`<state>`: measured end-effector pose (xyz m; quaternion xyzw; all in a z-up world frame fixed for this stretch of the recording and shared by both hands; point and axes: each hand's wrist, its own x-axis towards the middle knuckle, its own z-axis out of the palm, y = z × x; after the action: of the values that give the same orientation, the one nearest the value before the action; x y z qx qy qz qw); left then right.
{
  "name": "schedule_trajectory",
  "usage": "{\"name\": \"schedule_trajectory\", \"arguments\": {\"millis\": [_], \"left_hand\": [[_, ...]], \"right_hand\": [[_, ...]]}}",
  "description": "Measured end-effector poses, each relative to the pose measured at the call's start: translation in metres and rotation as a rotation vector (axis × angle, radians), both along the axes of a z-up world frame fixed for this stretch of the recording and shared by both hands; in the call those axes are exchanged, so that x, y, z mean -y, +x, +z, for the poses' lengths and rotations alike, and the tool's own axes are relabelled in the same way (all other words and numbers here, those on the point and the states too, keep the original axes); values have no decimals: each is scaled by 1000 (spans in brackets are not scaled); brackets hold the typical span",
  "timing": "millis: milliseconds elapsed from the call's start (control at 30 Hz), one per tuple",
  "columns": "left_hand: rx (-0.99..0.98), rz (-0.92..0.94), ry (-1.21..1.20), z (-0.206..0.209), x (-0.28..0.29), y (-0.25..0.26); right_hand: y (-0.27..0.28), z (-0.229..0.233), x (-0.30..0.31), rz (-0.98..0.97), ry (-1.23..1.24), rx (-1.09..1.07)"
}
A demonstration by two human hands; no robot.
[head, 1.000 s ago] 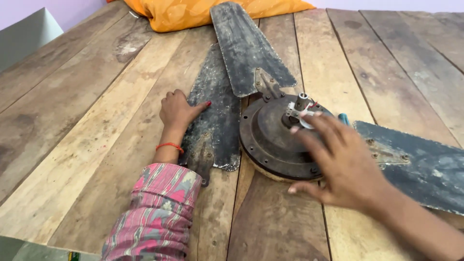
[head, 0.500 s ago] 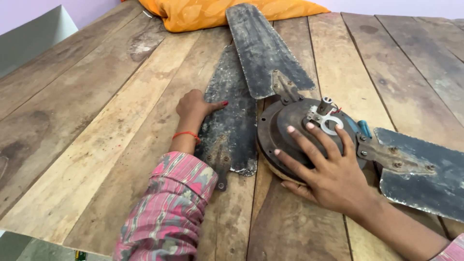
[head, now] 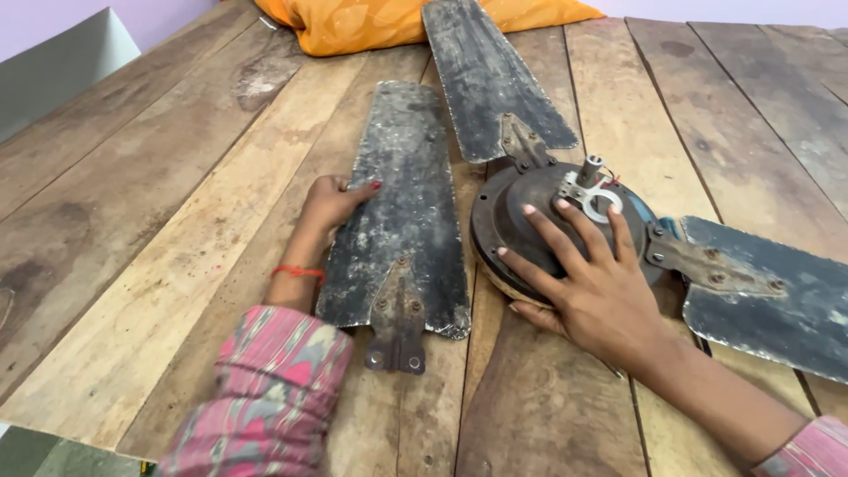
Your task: The person attaches three fan blades to a ceiling fan motor housing on a wooden table. They align each blade and secure it with screws using a screwdriver.
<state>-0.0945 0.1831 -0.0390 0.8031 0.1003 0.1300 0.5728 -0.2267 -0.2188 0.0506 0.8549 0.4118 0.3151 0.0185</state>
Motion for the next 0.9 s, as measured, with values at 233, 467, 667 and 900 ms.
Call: {"name": "schedule_trajectory", "arguments": {"millis": [233,467,667,900], "left_hand": [[116,37,-306,-24,-23,-1],[273,318,-278,-13,-48,-24],[626,402,-655,16,-48,-36],[734,418,-772,45,-15,-58]], "right_hand": [[10,2,-10,-23,7,-50],[9,7,-11,15,46,-8],[8,9,-10,101,94,5],[9,12,-11,114,165,-62]]}}
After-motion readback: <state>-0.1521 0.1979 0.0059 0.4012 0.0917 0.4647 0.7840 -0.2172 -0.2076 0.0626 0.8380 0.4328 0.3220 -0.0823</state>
